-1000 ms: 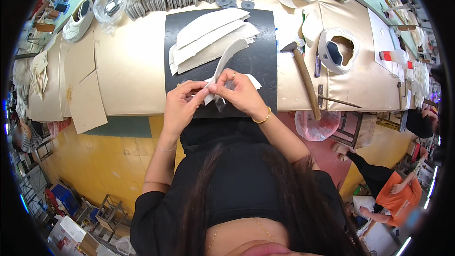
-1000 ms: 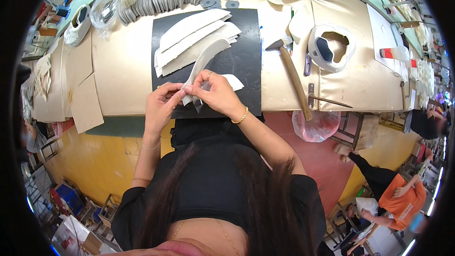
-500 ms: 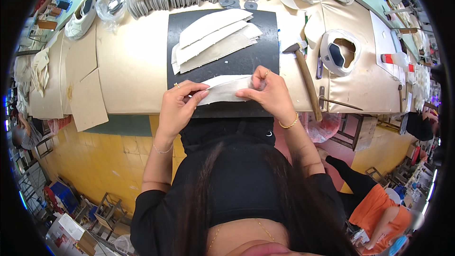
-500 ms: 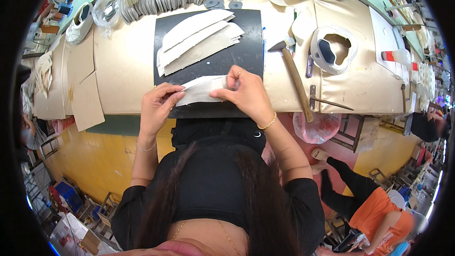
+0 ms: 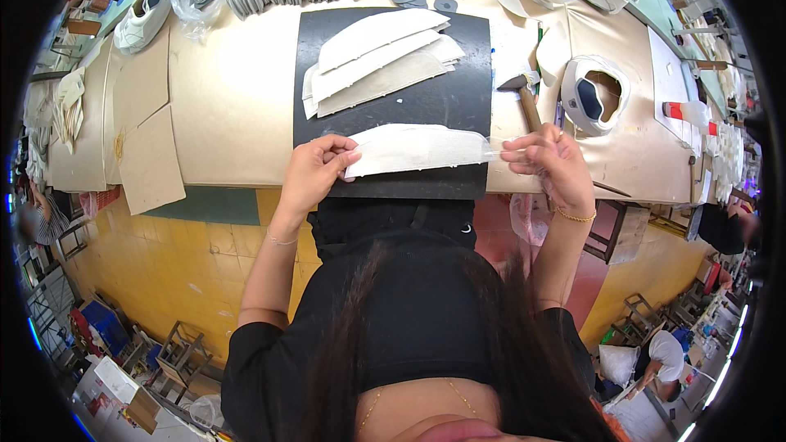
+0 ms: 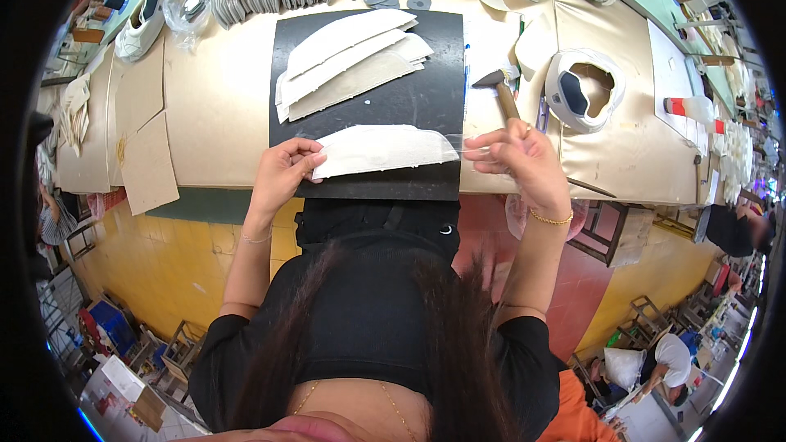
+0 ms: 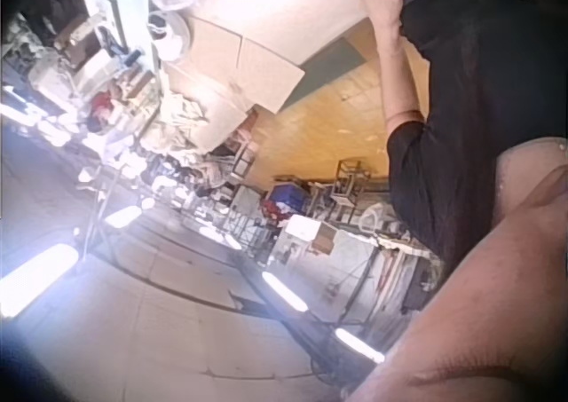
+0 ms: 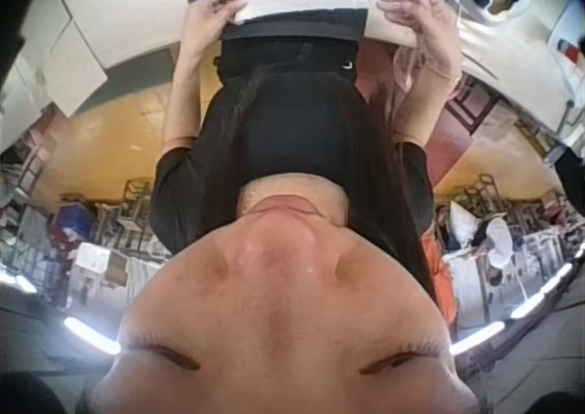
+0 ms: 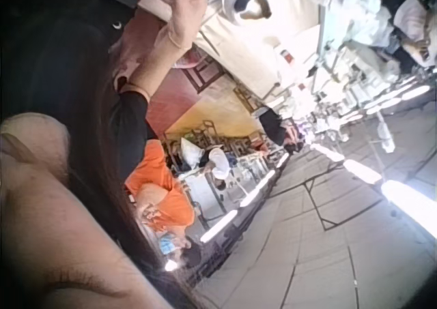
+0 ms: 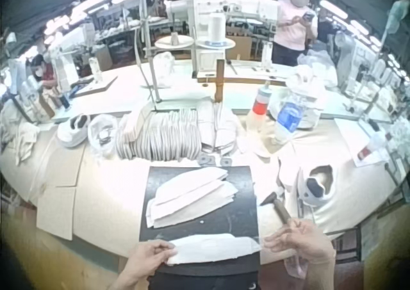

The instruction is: The person repeatedly picks up white fabric pieces and rubs their edges with a small stone-like tool on a black cutting mat. They handle the pieces one at a time, occasionally stacking them, and continue the smoothing process throughout the clip.

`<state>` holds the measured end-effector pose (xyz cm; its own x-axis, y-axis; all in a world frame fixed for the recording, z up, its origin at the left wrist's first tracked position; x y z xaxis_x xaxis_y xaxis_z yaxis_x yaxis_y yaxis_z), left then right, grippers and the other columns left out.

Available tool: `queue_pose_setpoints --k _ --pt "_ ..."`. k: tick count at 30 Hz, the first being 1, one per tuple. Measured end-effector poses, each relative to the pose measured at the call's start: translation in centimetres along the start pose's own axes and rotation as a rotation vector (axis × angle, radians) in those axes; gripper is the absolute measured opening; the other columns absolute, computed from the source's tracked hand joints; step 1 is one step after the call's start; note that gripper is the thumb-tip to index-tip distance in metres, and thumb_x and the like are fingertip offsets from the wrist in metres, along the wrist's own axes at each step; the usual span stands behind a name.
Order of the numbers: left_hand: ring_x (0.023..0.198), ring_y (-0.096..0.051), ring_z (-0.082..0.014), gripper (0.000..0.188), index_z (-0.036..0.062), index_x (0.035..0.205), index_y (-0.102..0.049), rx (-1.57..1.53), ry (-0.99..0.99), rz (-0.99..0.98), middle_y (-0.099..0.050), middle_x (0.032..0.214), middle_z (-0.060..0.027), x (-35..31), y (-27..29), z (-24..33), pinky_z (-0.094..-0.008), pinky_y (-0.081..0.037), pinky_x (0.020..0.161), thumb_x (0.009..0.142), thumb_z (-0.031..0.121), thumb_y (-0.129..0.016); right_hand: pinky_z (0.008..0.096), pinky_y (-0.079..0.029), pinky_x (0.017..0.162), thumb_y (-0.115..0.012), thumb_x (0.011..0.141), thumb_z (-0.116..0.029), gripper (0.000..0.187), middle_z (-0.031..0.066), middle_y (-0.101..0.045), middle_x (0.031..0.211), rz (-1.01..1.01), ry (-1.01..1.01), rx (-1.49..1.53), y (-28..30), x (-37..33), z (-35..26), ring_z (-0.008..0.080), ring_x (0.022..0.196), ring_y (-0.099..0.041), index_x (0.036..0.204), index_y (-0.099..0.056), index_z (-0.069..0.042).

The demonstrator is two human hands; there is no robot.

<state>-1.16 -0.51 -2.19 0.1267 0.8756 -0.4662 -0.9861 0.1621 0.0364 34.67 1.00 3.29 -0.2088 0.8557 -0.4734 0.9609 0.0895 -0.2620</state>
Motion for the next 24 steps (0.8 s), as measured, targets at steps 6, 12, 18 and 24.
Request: queue_pose_setpoints --k 6,12,18,24 --pt "0.063 -0.052 -0.0085 0.025 -0.0039 0.097 -0.066 0.348 -0.049 0.139 -0.058 0.075 -0.0035 0.3 1.7 -0.1 -0.0242 -0.047 0.058 0.081 0.011 -0.077 0.0315 -0.054 0.076 -0.058 0.090 0.000 0.017 0.0067 -0.058 0.089 0.314 0.363 0.006 3.7 -0.7 -1.3 0.0146 0.080 -0.059 0.090 -0.044 -0.010" --pt "0.079 -0.053 -0.0227 0.052 -0.0028 0.108 -0.064 0.618 -0.353 0.517 -0.055 0.087 -0.0100 3.6 1.5 4.6 -0.0334 -0.047 0.073 0.071 0.027 -0.085 0.0198 -0.041 0.058 -0.069 0.088 -0.010 0.020 -0.0029 -0.053 0.082 0.296 0.332 -0.155 -1.2 2.1 -0.4 0.0043 0.064 -0.047 0.102 -0.055 -0.008" --pt "0.097 -0.057 -0.0294 0.047 -0.0021 0.111 -0.066 0.723 -0.374 0.503 -0.059 0.098 -0.0167 8.3 1.6 6.1 -0.0379 -0.047 0.083 0.076 0.026 -0.079 0.0154 -0.033 0.051 -0.073 0.087 -0.016 0.015 -0.0063 -0.054 0.076 0.061 0.209 -0.289 -8.4 4.6 -0.9 0.0001 0.059 -0.044 0.091 -0.061 -0.007" --pt "0.082 -0.064 -0.0236 0.030 -0.0007 0.108 -0.067 0.487 -0.560 0.517 -0.065 0.096 -0.0113 6.5 -0.5 5.7 -0.0329 -0.050 0.072 0.082 0.013 -0.074 0.0187 -0.043 0.056 -0.069 0.089 -0.016 0.017 -0.0014 -0.061 0.084 -0.051 0.560 -0.498 -12.4 7.8 1.4 0.0043 0.066 -0.053 0.099 -0.068 -0.002"
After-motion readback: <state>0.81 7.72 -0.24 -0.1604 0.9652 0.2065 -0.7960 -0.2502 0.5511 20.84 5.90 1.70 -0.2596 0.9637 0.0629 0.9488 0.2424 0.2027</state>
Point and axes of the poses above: each hand's wrist, its own x-axis towards the middle knuckle, its own y-axis out of the back of the hand, z = x × y, the point moved 2 cm from there along x, towards the middle knuckle
